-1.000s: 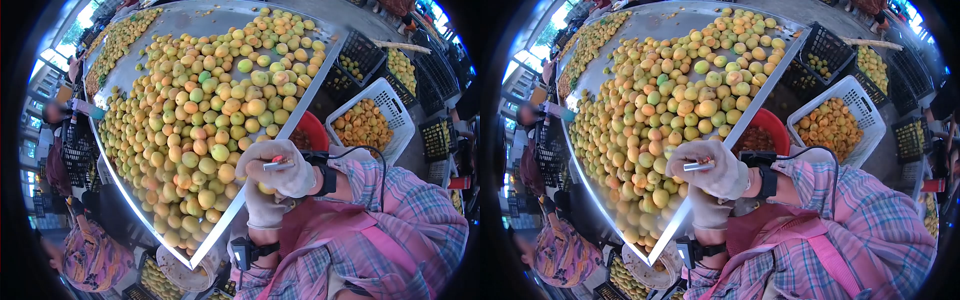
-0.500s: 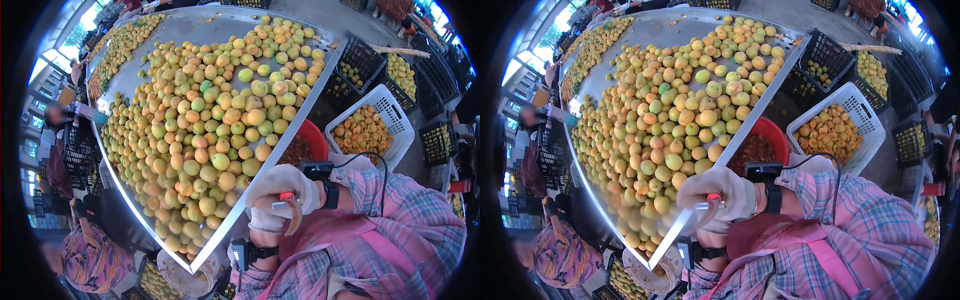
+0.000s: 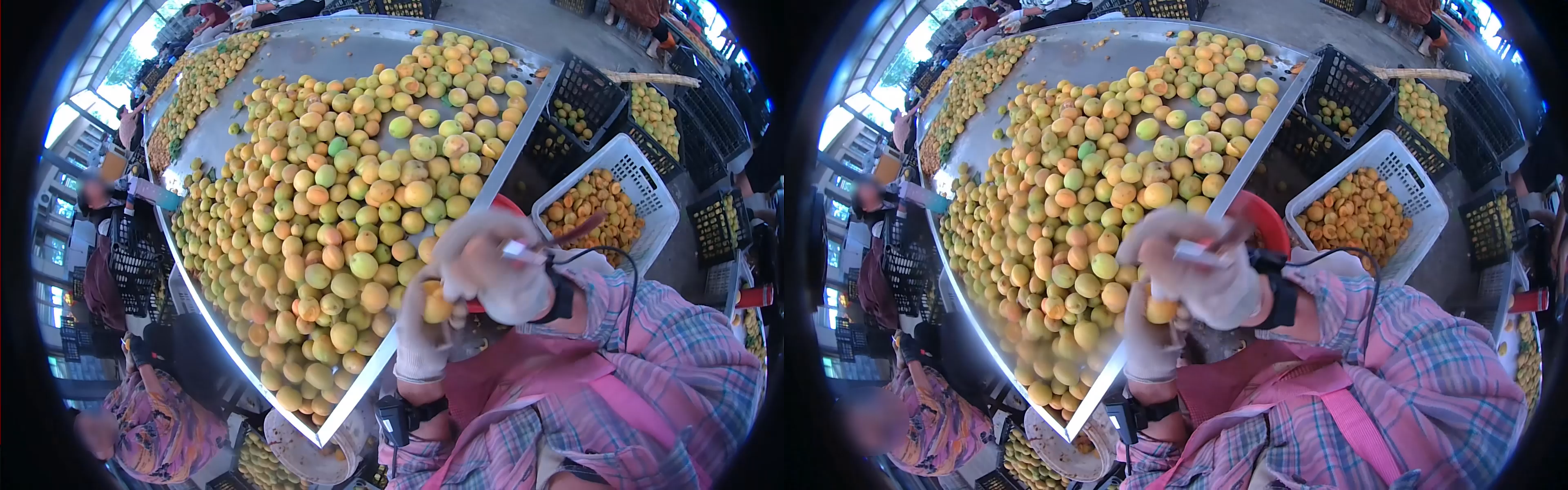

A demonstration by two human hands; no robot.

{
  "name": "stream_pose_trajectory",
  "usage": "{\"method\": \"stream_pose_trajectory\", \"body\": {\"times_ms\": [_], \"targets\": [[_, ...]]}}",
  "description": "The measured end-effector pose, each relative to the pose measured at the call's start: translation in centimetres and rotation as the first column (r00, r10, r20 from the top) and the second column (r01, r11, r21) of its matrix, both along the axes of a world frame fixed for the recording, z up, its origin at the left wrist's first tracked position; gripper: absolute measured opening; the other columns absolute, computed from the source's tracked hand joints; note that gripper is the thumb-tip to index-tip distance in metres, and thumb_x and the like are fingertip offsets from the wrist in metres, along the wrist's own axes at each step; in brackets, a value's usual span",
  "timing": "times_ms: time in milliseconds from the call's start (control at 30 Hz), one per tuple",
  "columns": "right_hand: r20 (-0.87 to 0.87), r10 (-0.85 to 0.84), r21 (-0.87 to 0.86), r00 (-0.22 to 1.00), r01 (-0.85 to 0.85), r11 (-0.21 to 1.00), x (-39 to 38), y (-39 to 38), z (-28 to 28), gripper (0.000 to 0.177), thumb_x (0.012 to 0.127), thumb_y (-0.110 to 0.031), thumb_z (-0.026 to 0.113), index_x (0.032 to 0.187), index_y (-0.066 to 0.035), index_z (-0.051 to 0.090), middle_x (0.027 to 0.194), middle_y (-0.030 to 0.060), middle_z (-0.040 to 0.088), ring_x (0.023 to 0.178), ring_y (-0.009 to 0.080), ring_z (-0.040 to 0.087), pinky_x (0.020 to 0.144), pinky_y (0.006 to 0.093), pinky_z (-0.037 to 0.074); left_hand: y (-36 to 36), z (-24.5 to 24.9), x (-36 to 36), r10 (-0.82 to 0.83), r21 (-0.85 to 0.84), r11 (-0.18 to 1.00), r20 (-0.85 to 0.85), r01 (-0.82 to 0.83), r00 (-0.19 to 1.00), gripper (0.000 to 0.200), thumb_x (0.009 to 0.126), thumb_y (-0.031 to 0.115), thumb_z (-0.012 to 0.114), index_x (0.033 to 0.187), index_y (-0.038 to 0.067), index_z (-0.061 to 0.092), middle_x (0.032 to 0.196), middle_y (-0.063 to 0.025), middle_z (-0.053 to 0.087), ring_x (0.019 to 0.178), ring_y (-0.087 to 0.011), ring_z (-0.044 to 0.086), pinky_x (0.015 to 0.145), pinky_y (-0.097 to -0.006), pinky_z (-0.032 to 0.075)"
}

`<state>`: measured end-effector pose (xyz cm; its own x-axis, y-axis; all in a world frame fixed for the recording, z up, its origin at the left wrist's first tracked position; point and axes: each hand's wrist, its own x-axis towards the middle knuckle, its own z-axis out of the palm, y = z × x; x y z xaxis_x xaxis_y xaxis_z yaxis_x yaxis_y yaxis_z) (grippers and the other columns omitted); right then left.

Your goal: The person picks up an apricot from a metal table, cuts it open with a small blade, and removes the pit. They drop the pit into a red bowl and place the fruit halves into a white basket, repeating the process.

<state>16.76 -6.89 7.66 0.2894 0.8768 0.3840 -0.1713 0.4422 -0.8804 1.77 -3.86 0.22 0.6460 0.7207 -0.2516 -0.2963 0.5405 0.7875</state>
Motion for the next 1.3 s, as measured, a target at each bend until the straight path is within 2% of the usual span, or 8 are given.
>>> {"method": "stream_pose_trajectory", "body": {"times_ms": [133,200,233,733,800,933,1000,1300], "targets": [[0.003,-0.176,0.011,0.984,0.176,0.984,0.7,0.9,0.7,0.02,0.098,-0.017,0.049,0.1,-0.001,0.059,0.065,0.0017,0.057,0.052,0.0076,0.05,0.051,0.0229,0.044,0.4,0.7,0.3,0.297,-0.088,0.954,0.119,-0.288,0.947,0.043,0.099,0.037,0.043,0.119,0.0,0.048,0.108,-0.011,0.057,0.089,-0.0196,0.06,0.074,-0.0262,0.052],[0.262,-0.053,-0.328,0.964,0.14,0.934,0.0,0.9,0.3,0.019,0.094,-0.012,0.052,0.108,-0.004,0.061,0.078,0.002,0.062,0.057,0.006,0.057,0.047,0.019,0.043,0.4,0.8,0.0,0.439,0.392,0.814,0.07,-0.43,0.896,0.043,0.097,0.036,0.051,0.119,-0.001,0.048,0.122,-0.0158,0.053,0.104,-0.0238,0.058,0.092,-0.036,0.048],[-0.111,0.107,-0.538,0.988,-0.151,0.83,-0.2,0.8,-0.1,0.012,0.092,-0.009,0.058,0.103,-0.004,0.059,0.084,-0.0002,0.059,0.068,0.0081,0.059,0.065,0.0237,0.05,0.4,0.7,-0.2,0.44,0.394,0.813,0.064,-0.428,0.895,0.043,0.097,0.036,0.051,0.119,-0.001,0.048,0.122,-0.0158,0.053,0.104,-0.0238,0.058,0.092,-0.036,0.048],[-0.18,0.478,-0.736,0.86,-0.44,0.515,-1.5,0.7,-3.6,0.036,0.089,-0.032,0.061,0.112,-0.004,0.059,0.076,0.0053,0.062,0.044,0.0154,0.058,0.042,0.0251,0.047,1.0,1.7,-3.1,0.671,0.977,0.17,-0.213,0.132,0.71,0.075,0.065,0.061,0.076,0.107,0.001,0.061,0.099,-0.0129,0.065,0.087,-0.0304,0.061,0.074,-0.0394,0.051],[0.514,0.544,-0.369,0.663,-0.402,0.838,-1.3,0.4,-7.4,0.033,0.081,-0.015,0.066,0.114,-0.013,0.062,0.102,0.0128,0.062,0.092,0.0264,0.064,0.077,0.0356,0.053,0.8,1.7,-3.3,0.685,0.979,0.153,-0.204,0.136,0.7,0.076,0.062,0.063,0.076,0.104,0.002,0.063,0.092,-0.0106,0.066,0.081,-0.0294,0.06,0.07,-0.0389,0.05],[0.698,0.365,-0.14,0.617,-0.382,0.914,-1.3,0.3,-6.6,0.033,0.077,-0.013,0.066,0.109,-0.013,0.062,0.112,0.0152,0.057,0.096,0.0332,0.061,0.081,0.037,0.053,0.3,1.4,-3.3,0.696,0.987,0.149,-0.153,0.067,0.701,0.069,0.067,0.061,0.075,0.101,0.001,0.063,0.089,-0.0101,0.064,0.08,-0.0287,0.059,0.07,-0.0393,0.05],[-0.192,0.569,-0.54,0.799,-0.571,0.619,-2.3,0.3,-5.1,0.023,0.09,-0.025,0.057,0.095,-0.003,0.061,0.07,0.0074,0.065,0.051,0.0154,0.064,0.043,0.0246,0.05,-0.1,1.2,-3.1,0.7,0.99,0.139,-0.112,0.02,0.705,0.061,0.073,0.055,0.075,0.1,0.001,0.062,0.09,-0.0108,0.063,0.08,-0.0288,0.058,0.07,-0.0395,0.049],[-0.178,0.42,-0.814,0.89,-0.373,0.445,-3.0,0.1,-1.6,0.029,0.078,-0.023,0.068,0.103,-0.008,0.062,0.1,0.015,0.062,0.084,0.0282,0.064,0.065,0.0309,0.055,-1.2,0.3,-1.8,0.785,0.96,0.231,-0.088,-0.158,0.613,0.029,0.081,0.021,0.059,0.102,0.001,0.058,0.097,-0.0142,0.055,0.086,-0.0285,0.054,0.077,-0.0388,0.045]]}}
